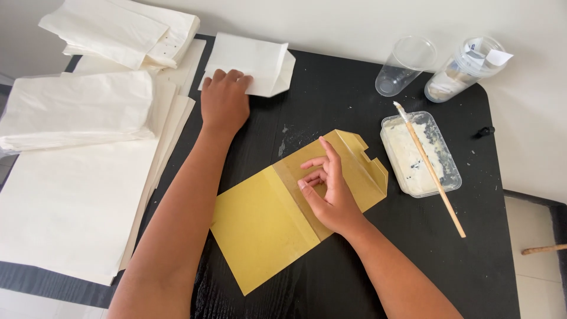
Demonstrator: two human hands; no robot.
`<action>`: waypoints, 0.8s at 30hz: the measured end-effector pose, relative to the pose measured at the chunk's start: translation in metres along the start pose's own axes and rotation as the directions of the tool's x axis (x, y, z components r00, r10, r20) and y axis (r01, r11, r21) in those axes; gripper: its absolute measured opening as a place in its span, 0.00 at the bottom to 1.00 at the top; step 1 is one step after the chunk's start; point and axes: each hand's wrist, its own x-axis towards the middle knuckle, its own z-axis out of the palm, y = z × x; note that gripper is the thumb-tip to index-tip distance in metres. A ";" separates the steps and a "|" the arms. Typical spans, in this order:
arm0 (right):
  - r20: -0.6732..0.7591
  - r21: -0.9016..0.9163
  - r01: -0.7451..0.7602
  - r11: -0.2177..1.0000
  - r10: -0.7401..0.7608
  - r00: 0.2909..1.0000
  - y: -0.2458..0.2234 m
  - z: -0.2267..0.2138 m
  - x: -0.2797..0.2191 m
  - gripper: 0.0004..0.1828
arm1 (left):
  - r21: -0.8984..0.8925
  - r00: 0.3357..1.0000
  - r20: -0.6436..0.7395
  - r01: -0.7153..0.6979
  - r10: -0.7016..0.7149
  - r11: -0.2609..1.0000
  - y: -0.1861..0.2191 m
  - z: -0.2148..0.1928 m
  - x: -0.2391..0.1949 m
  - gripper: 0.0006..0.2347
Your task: The person applies glue to the edges of a folded white paper box using a brush, then folds and presses the flaps to seal the box. They place the finished box aside and begin folding a new sheet of white paper over a yellow template.
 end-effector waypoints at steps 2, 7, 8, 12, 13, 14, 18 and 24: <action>0.009 -0.008 -0.007 1.000 0.007 1.000 -0.003 -0.001 0.001 0.46 | -0.100 0.991 0.123 0.059 -0.047 0.993 0.013 -0.017 0.001 0.15; 0.017 -0.020 -0.012 1.000 0.012 1.000 -0.001 -0.002 0.002 0.43 | -0.185 0.936 0.344 0.150 -0.079 0.971 0.029 -0.035 0.009 0.25; 0.027 -0.033 -0.017 0.999 0.017 0.999 0.001 -0.002 0.003 0.42 | -0.202 0.927 0.367 0.161 -0.078 0.966 0.031 -0.035 0.010 0.25; 0.030 -0.082 -0.007 0.997 0.009 1.000 0.002 -0.001 0.001 0.36 | -0.208 0.924 0.377 0.153 -0.065 0.966 0.028 -0.022 0.009 0.26; 0.032 -0.082 -0.005 0.997 0.008 0.999 0.002 -0.001 0.001 0.36 | -0.207 0.924 0.376 0.155 -0.067 0.966 0.029 -0.021 0.008 0.26; 0.029 -0.101 0.005 0.995 -0.002 1.000 0.003 -0.001 0.001 0.35 | -0.193 0.940 0.338 0.120 -0.048 0.974 0.029 -0.020 0.007 0.25; 0.025 -0.148 0.062 0.987 -0.059 0.998 0.005 -0.001 0.002 0.33 | -0.104 0.962 0.274 0.014 0.015 0.995 0.026 -0.021 -0.002 0.27; 0.022 -0.169 0.094 0.981 -0.092 0.996 0.000 0.001 -0.002 0.30 | 0.017 0.984 0.136 -0.120 0.117 0.993 0.001 -0.079 -0.032 0.26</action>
